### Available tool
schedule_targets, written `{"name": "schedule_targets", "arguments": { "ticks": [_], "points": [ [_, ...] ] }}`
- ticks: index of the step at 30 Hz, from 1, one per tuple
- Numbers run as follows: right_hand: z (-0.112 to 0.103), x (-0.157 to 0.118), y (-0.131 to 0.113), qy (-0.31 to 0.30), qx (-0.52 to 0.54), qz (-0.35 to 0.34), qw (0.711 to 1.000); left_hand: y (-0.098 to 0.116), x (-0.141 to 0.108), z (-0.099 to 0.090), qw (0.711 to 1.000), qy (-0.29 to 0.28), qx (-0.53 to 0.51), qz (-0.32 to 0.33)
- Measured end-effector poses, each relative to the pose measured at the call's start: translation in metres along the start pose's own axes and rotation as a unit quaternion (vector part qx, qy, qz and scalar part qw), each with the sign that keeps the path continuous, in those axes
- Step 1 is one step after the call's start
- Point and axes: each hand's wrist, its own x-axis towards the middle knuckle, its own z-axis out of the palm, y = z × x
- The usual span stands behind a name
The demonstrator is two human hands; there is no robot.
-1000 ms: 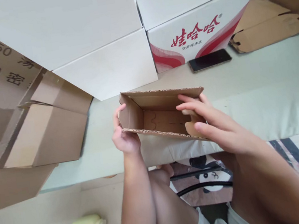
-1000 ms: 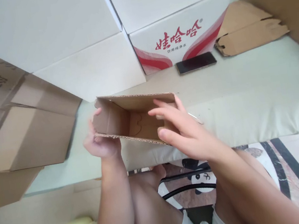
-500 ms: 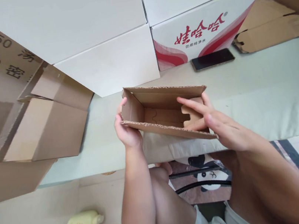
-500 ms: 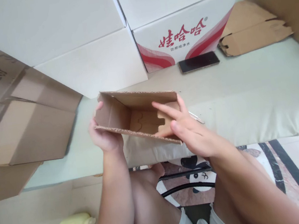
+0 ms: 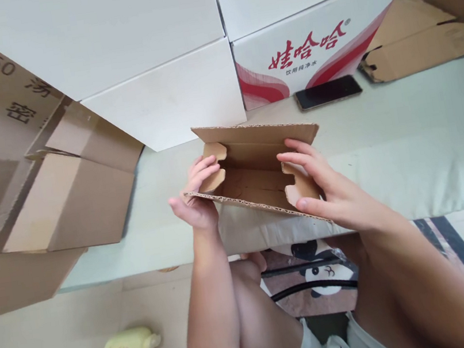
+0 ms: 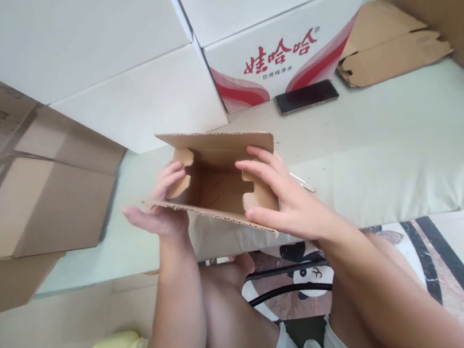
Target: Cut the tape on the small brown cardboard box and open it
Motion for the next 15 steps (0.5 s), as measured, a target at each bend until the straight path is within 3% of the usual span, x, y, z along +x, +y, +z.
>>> {"name": "schedule_targets", "arguments": {
  "ticks": [3,6,11,15],
  "points": [
    [0.0,0.001,0.001,0.038,0.021,0.022,0.999,-0.007,0.001,0.0,0.999,-0.008,0.015,0.04],
    [0.004,0.001,0.003,0.09,0.074,0.033,0.993,-0.008,0.0,0.003,1.0,0.025,0.009,0.006],
    [0.015,-0.001,0.004,0.226,0.033,-0.042,0.973,-0.005,-0.002,0.008,0.997,0.069,0.021,-0.041],
    [0.022,-0.003,0.007,0.209,0.003,-0.096,0.973,-0.011,-0.003,0.005,0.997,0.065,0.035,-0.028]
  ]
}}
